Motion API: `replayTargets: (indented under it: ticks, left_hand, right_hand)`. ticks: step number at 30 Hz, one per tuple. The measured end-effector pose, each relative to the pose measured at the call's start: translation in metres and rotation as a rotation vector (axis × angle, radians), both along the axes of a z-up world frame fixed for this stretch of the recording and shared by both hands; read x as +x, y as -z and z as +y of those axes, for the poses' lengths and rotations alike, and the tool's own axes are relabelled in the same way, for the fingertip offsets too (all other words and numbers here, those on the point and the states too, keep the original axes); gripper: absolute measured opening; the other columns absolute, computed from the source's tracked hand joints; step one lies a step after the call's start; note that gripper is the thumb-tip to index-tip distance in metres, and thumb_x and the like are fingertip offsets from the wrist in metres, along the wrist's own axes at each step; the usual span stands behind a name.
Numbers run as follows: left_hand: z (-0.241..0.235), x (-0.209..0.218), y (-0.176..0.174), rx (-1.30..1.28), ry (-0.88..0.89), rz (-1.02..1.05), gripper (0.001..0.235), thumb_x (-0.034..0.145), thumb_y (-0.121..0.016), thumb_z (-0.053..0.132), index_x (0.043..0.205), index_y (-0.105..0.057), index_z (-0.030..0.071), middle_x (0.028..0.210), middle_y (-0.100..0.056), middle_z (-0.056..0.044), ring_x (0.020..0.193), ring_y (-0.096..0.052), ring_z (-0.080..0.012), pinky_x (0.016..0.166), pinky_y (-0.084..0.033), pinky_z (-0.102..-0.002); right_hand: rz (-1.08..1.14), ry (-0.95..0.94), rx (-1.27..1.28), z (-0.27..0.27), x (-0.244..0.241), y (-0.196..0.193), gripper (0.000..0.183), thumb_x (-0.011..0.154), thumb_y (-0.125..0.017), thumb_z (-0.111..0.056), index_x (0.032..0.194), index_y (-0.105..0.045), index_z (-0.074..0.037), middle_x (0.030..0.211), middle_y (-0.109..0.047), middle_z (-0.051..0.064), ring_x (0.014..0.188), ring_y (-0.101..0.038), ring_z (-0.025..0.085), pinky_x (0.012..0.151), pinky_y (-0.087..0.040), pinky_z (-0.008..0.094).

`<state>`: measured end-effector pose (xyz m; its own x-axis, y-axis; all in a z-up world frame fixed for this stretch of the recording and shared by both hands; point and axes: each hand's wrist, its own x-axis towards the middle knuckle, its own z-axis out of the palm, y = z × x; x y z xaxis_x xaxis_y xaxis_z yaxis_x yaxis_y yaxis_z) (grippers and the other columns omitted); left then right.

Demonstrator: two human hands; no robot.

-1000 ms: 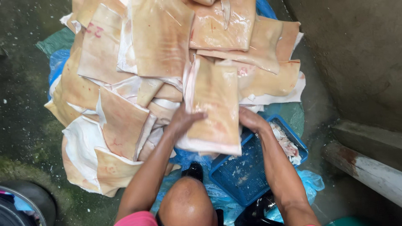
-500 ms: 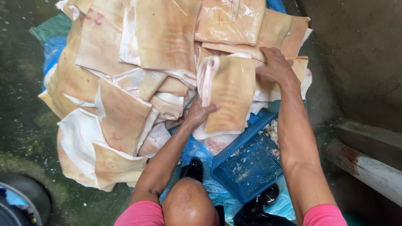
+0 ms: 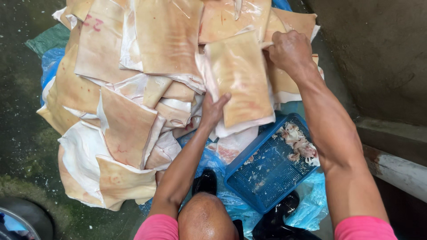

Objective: The person washes large, flat pieces of animal skin by hand in a green bucket filled with water. They repeatedly pick up the skins from a pile on a blue tarp, submerge them in the bucket, and rub them together to clean them before placing them into a blue plastic basket.

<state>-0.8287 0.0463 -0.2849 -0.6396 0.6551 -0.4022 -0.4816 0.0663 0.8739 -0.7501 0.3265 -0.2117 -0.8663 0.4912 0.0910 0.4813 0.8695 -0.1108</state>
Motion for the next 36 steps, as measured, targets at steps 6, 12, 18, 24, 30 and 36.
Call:
replayTargets:
  ticks: [6,12,18,24,30,36]
  left_hand:
    - [-0.065,0.035,0.023,0.034,0.051,0.090,0.049,0.090,-0.069,0.009,0.133,-0.053,-0.004,0.120,-0.069,-0.013,0.106,-0.066,-0.0185,0.094,-0.054,-0.032]
    - [-0.082,0.041,0.085,-0.081,0.081,0.180,0.047,0.093,-0.064,0.012,0.136,-0.054,-0.004,0.121,-0.068,-0.012,0.107,-0.064,-0.0206,0.095,-0.052,-0.033]
    - [-0.096,0.018,0.091,0.244,0.144,-0.131,0.100,0.088,-0.076,0.036,0.160,-0.016,0.000,0.163,-0.030,-0.014,0.151,-0.026,-0.0216,0.126,-0.019,-0.033]
    - [-0.073,0.021,0.005,0.200,0.287,0.526,0.155,0.064,-0.093,0.038,0.164,0.020,0.001,0.178,0.012,-0.023,0.167,0.008,-0.0315,0.136,0.002,-0.040]
    - [-0.091,0.040,0.018,-0.069,0.419,0.532,0.161,0.065,-0.095,0.036,0.148,0.037,-0.004,0.165,0.013,-0.030,0.156,-0.004,-0.0397,0.125,-0.012,-0.039]
    - [-0.083,0.052,0.074,-0.282,0.127,0.417,0.099,0.072,-0.085,0.019,0.151,-0.031,-0.006,0.142,-0.054,-0.023,0.132,-0.056,-0.0326,0.111,-0.044,-0.036]
  right_hand:
    - [-0.071,0.007,-0.112,-0.097,0.043,-0.073,0.021,0.092,-0.066,-0.027,0.086,-0.071,-0.008,0.071,-0.068,0.021,0.067,-0.068,0.040,0.063,-0.056,0.053]
    - [-0.170,-0.022,-0.612,-0.252,0.044,-0.018,0.022,0.089,-0.060,-0.029,0.097,-0.066,-0.009,0.084,-0.073,0.018,0.078,-0.070,0.040,0.074,-0.055,0.053]
    - [0.109,0.028,-1.236,-0.186,0.109,0.021,0.046,0.086,-0.073,-0.019,0.129,-0.067,-0.002,0.126,-0.070,0.012,0.117,-0.065,0.023,0.098,-0.050,0.039]
    - [0.183,0.006,-0.368,-0.003,0.099,0.047,0.095,0.070,-0.090,-0.036,0.149,-0.052,0.002,0.149,-0.052,0.030,0.138,-0.047,0.045,0.111,-0.040,0.048]
    - [-0.570,0.302,-0.559,0.006,0.021,0.025,0.111,0.062,-0.084,-0.069,0.150,-0.052,-0.008,0.144,-0.060,0.024,0.134,-0.057,0.039,0.112,-0.044,0.048]
    - [-0.574,0.438,-1.088,0.002,0.068,0.022,0.094,0.063,-0.082,-0.052,0.145,-0.057,-0.014,0.139,-0.065,0.014,0.124,-0.063,0.029,0.107,-0.046,0.045]
